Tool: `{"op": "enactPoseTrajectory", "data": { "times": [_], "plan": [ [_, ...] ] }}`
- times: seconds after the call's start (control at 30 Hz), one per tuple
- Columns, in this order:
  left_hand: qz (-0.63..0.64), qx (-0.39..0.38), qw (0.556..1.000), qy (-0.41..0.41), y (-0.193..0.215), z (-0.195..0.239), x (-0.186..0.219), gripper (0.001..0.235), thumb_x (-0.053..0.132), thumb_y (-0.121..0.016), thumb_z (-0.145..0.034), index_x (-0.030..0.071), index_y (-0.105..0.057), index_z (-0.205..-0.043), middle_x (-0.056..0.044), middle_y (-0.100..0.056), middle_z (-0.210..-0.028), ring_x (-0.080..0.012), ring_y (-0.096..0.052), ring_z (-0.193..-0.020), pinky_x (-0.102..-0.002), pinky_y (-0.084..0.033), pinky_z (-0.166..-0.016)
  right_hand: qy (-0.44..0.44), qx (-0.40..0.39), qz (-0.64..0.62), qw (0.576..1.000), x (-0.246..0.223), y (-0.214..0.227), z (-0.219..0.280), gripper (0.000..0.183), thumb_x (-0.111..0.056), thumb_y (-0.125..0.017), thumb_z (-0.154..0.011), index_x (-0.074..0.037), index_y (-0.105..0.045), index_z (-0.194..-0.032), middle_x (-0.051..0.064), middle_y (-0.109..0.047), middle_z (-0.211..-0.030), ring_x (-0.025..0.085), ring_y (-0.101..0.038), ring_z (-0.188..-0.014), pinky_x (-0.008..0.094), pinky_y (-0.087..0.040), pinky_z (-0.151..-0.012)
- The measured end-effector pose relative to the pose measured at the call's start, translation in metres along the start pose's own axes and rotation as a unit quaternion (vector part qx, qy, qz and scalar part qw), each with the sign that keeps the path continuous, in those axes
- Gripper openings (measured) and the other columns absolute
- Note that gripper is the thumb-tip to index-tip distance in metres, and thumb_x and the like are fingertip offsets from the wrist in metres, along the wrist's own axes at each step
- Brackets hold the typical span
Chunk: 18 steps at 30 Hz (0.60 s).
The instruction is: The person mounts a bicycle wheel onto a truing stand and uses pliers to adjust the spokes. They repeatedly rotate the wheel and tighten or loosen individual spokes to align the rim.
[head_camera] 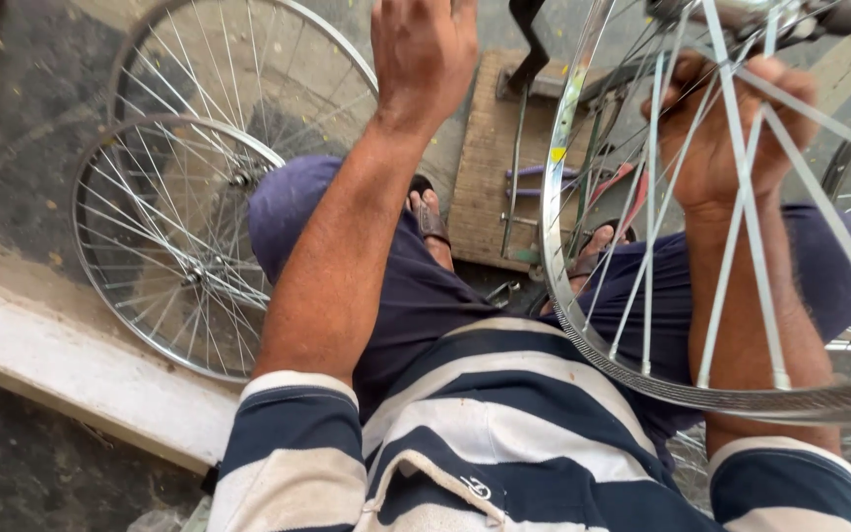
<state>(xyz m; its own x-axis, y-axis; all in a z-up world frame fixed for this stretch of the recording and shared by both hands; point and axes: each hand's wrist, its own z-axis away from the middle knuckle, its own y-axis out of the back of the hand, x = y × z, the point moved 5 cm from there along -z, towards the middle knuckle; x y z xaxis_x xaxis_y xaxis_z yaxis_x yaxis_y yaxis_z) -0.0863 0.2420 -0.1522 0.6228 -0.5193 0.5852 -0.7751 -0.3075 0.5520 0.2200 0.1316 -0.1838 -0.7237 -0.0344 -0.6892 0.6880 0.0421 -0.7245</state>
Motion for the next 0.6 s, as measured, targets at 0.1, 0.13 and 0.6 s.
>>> {"op": "enactPoseTrajectory", "data": {
  "times": [0.1, 0.13, 0.6],
  "plan": [
    [0.008, -0.047, 0.997, 0.065, 0.009, -0.010, 0.010, 0.019, 0.017, -0.067, -0.106, 0.008, -0.061, -0.121, -0.018, -0.071, -0.103, -0.0435, -0.068, -0.094, -0.052, -0.053, -0.078, -0.008, 0.069, -0.029, 0.997, 0.007, 0.003, -0.001, 0.026, -0.028, -0.066, -0.104, -0.003, -0.071, -0.112, 0.019, -0.073, -0.108, 0.029, -0.072, -0.106, 0.041, -0.056, -0.091],
    [0.023, -0.038, 0.997, 0.062, 0.013, -0.012, 0.016, 0.028, 0.017, -0.065, -0.107, 0.009, -0.056, -0.133, -0.019, -0.071, -0.112, -0.0455, -0.068, -0.099, -0.051, -0.055, -0.082, -0.018, 0.100, -0.029, 0.994, 0.011, 0.005, -0.003, 0.026, -0.028, -0.068, -0.099, -0.004, -0.072, -0.110, 0.018, -0.074, -0.106, 0.029, -0.072, -0.103, 0.042, -0.058, -0.091],
    [0.020, -0.063, 0.992, 0.103, 0.020, -0.021, 0.024, 0.053, 0.015, -0.064, -0.104, 0.016, -0.043, -0.153, -0.021, -0.069, -0.134, -0.0374, -0.073, -0.114, -0.043, -0.062, -0.087, -0.027, 0.124, 0.023, 0.992, 0.014, -0.022, -0.019, 0.032, -0.022, -0.072, -0.091, -0.006, -0.061, -0.116, 0.011, -0.072, -0.101, 0.023, -0.069, -0.089, 0.040, -0.058, -0.087]
  ]
}}
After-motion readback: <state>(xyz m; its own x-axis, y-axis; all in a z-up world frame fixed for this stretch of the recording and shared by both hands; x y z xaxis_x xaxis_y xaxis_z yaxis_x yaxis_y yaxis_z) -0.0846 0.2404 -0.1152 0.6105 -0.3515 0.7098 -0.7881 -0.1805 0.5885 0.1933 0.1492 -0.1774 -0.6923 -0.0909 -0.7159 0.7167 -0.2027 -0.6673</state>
